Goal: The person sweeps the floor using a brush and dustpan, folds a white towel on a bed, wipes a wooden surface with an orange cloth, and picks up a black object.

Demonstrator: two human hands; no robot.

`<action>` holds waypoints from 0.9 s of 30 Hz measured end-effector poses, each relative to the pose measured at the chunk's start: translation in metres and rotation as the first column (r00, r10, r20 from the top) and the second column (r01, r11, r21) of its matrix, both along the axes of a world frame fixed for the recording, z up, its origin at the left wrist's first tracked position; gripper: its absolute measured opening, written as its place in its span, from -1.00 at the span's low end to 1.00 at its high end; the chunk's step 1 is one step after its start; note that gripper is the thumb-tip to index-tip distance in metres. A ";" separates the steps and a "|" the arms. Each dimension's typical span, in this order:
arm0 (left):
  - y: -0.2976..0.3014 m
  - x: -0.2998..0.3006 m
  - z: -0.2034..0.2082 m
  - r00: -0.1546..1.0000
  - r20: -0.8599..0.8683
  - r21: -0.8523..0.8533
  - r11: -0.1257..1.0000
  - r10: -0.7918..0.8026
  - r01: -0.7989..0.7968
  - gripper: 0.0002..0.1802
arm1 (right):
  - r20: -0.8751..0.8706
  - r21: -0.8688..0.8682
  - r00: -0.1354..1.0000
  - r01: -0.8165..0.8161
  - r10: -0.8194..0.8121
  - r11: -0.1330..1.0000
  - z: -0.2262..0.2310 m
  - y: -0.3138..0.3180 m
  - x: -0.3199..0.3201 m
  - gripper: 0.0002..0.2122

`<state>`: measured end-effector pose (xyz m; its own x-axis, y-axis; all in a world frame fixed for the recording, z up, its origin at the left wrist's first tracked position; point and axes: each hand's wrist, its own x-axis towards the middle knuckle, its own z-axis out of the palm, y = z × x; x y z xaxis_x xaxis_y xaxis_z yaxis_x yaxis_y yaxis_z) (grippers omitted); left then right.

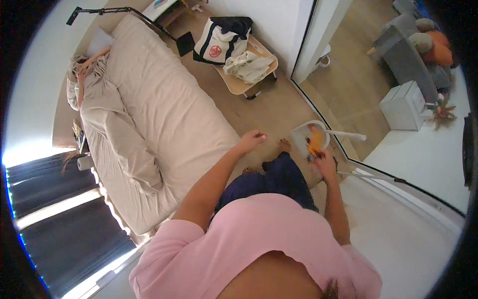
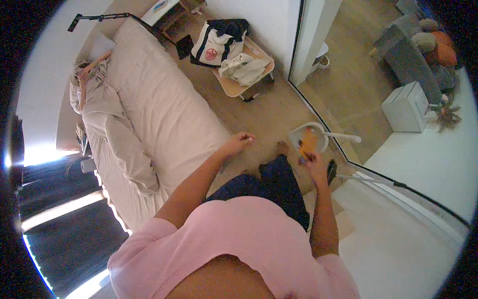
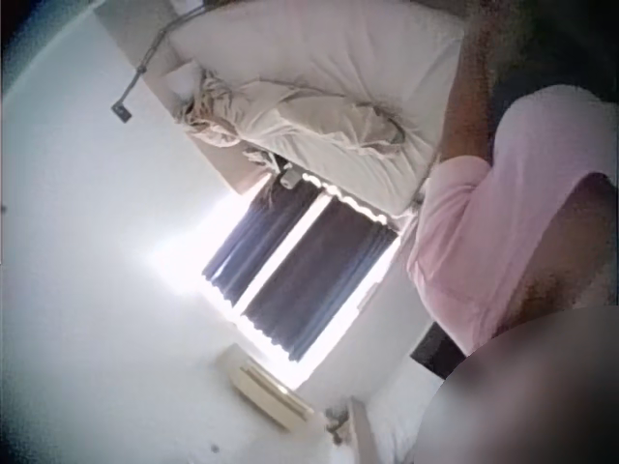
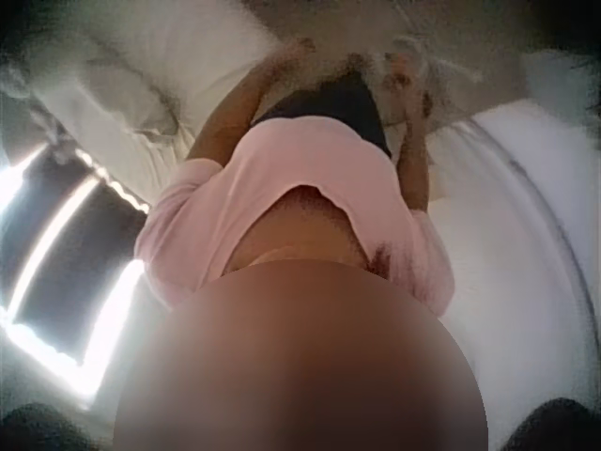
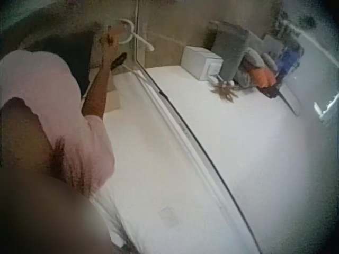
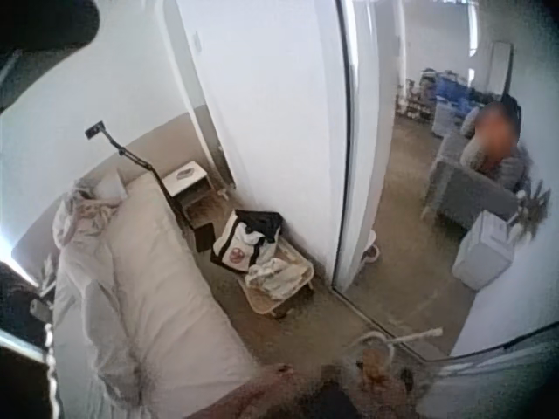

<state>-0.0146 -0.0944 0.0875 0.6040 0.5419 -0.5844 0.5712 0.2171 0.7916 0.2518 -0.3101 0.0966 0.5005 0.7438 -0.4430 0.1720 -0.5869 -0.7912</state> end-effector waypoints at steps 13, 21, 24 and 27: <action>0.092 0.075 0.016 0.451 0.092 -0.784 0.344 0.888 -0.516 -0.58 | -0.282 0.228 0.670 -0.648 0.687 0.726 0.037 0.248 -0.025 -0.76; 0.198 0.045 -0.010 0.287 -0.078 -0.612 0.181 0.955 -0.770 -0.54 | -0.035 -0.236 0.742 -0.657 0.669 0.716 -0.053 0.382 0.022 -0.80; 0.224 0.037 -0.044 0.378 0.043 -0.458 0.354 0.925 -0.815 -0.49 | -0.051 -0.265 0.768 -0.627 0.639 0.733 -0.085 0.450 0.035 -0.74; 0.235 0.049 -0.059 0.347 0.112 -0.266 0.365 0.931 -0.892 -0.48 | 0.251 -0.426 0.595 -0.641 0.764 0.639 -0.126 0.497 0.050 -0.61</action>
<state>0.0344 0.1410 0.0284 -0.1052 0.7647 -0.6358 -0.2238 0.6047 0.7644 0.3016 0.1865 -0.0290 0.0363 0.8163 -0.5764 0.8623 -0.3171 -0.3948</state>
